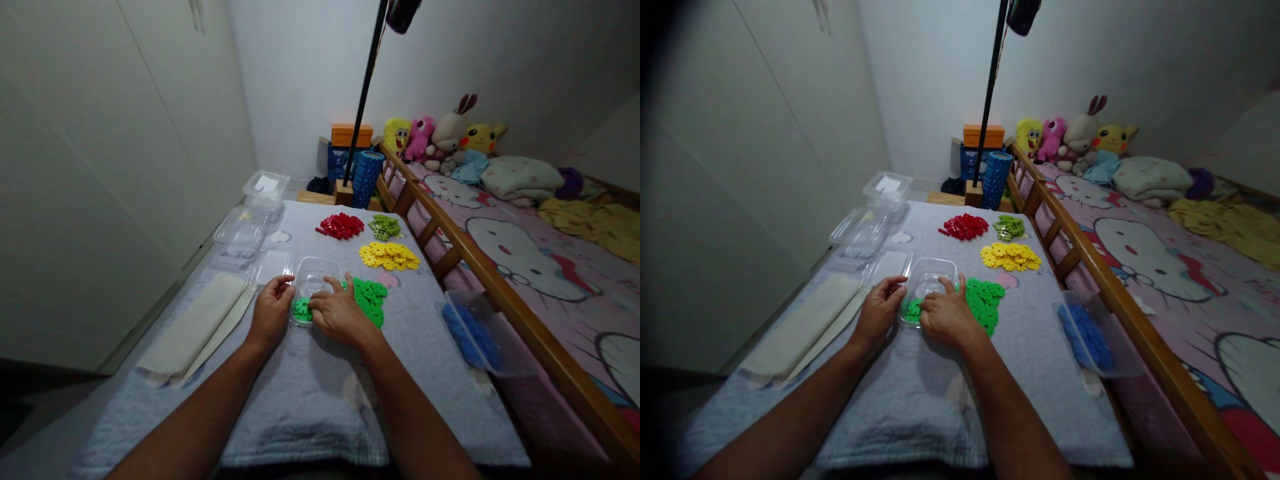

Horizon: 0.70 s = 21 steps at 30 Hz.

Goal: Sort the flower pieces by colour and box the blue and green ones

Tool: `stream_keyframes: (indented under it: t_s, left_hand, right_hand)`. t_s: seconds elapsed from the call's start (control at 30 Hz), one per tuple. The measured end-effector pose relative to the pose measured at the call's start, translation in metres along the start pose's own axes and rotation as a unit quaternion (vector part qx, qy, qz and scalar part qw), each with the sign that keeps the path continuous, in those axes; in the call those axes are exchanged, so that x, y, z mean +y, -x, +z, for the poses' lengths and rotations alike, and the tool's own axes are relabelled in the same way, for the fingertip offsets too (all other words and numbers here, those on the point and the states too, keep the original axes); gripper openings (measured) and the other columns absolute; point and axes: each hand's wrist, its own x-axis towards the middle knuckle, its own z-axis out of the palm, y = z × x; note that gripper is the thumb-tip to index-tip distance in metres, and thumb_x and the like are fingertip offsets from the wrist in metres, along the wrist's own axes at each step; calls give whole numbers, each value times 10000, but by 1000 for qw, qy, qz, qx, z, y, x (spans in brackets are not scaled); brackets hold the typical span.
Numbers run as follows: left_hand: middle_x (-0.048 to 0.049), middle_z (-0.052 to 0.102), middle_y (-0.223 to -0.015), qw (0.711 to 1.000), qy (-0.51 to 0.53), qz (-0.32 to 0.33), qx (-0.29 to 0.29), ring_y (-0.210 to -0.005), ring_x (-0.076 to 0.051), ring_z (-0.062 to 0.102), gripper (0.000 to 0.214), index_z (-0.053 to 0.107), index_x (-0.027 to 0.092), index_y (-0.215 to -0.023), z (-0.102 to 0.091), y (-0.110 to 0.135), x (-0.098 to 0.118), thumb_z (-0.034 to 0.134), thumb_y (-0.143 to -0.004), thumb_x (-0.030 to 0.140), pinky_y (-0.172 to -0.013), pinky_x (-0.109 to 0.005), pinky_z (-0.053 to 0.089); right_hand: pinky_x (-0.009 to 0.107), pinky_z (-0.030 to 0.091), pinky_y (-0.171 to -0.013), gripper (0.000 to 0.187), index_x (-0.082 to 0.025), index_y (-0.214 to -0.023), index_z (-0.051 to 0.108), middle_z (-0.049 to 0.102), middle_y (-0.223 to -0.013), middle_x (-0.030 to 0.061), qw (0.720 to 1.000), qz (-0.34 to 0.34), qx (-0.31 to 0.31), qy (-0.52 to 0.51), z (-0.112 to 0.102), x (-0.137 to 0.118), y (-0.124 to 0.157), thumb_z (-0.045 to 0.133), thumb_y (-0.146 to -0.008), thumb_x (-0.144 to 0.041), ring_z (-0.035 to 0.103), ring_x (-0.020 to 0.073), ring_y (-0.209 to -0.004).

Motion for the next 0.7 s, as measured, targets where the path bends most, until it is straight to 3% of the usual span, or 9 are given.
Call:
stream_keyframes:
  t_s: [0.27, 0.4, 0.47, 0.57, 0.7]
  left_hand:
    - [45, 538, -712, 1000, -12, 6, 10, -626, -109, 482, 394, 656, 142, -1036, -1, -1, 2, 684, -743, 404, -598, -222, 392]
    - [38, 554, -713, 1000, -18, 2, 13, -635, -119, 500, 394, 660, 145, -1016, 0, 0, 5, 681, -738, 423, -604, -229, 403]
    - [31, 566, -728, 1000, -16, -3, 13, -646, -124, 516, 403, 659, 148, -1023, 0, 1, 5, 680, -738, 431, -603, -231, 407]
    - [27, 568, -740, 1000, -20, -3, 14, -656, -125, 524, 406, 666, 150, -1035, -1, 1, 4, 680, -743, 431, -608, -231, 410]
    - [33, 564, -731, 1000, -23, -2, 16, -633, -116, 506, 387, 670, 151, -1038, -2, 1, 1, 677, -758, 419, -599, -226, 398]
  right_hand:
    - [679, -105, -1153, 332, -245, -936, 755, 748, -1129, 11, 998, -36, 8, -47, -1, -1, 2, 427, -983, -246, 330, 341, -1445]
    - [643, -53, -1172, 313, -267, -996, 744, 754, -1118, 2, 992, -43, 41, -109, -3, 5, 2, 431, -996, -272, 374, 290, -1421]
    - [602, 53, -1185, 298, -265, -1035, 734, 746, -1130, 18, 987, -7, 100, -128, -6, 20, 3, 441, -989, -282, 451, 268, -1351]
    - [479, 294, -1116, 272, -219, -1035, 732, 730, -1121, 78, 970, 105, 194, -102, -9, 55, 7, 481, -933, -237, 560, 255, -1172]
    - [379, 381, -1006, 437, -170, -1128, 713, 692, -1210, 125, 943, 265, 201, -30, -9, 107, 22, 453, -798, -48, 564, 258, -1140]
